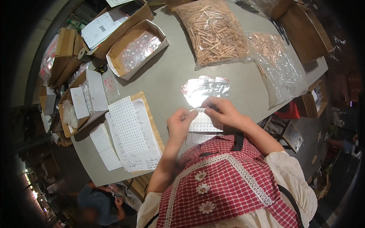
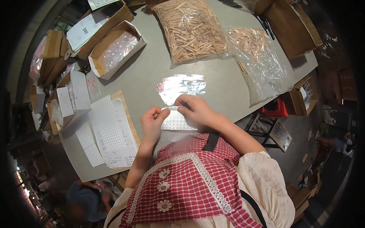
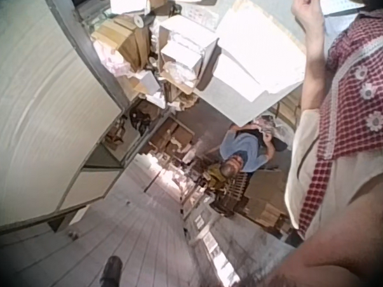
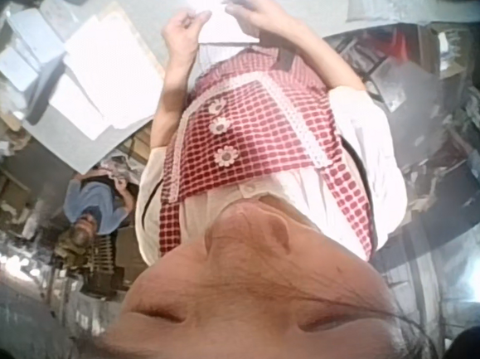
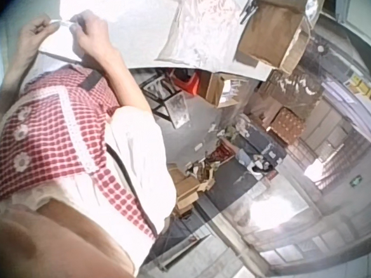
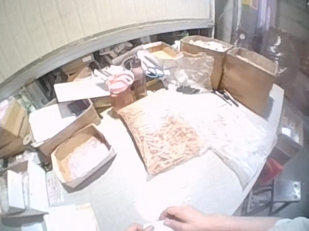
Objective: The person repeatedly peels small circular labels from a sheet and places them into small clear plastic bags on a cluttered work table. The person handles the label sheet and bags by hand throughout the clip.
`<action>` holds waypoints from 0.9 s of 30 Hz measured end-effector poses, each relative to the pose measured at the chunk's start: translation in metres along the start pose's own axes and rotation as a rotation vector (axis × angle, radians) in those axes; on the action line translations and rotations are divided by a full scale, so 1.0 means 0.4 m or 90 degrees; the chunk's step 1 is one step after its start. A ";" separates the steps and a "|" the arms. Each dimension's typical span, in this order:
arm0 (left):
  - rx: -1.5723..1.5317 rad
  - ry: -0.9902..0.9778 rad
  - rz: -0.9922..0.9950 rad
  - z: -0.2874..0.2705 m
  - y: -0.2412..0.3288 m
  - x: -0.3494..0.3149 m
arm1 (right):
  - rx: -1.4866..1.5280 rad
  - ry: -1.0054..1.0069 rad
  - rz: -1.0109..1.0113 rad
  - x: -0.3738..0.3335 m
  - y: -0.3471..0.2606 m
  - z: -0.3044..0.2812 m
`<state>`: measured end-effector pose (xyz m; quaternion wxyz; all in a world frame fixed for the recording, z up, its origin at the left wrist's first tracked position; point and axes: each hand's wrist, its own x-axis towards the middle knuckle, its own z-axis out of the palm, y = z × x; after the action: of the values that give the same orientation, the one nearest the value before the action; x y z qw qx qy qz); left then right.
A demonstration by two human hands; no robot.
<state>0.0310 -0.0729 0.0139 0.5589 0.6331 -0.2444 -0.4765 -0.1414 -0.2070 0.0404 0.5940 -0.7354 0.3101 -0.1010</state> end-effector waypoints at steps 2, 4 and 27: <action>0.046 -0.003 0.001 -0.001 0.005 0.002 | -0.114 0.057 -0.176 0.015 -0.004 0.007; 0.032 -0.006 -0.011 0.010 0.012 -0.004 | -0.193 0.073 -0.268 0.026 -0.016 0.011; 0.173 0.032 -0.002 -0.021 -0.081 0.044 | -0.334 0.116 0.019 0.069 0.110 -0.177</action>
<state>0.0386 -0.0754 -0.0231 0.4733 0.7149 -0.2920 -0.4238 -0.1711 -0.2847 0.0127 0.3544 -0.8474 0.3884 -0.0740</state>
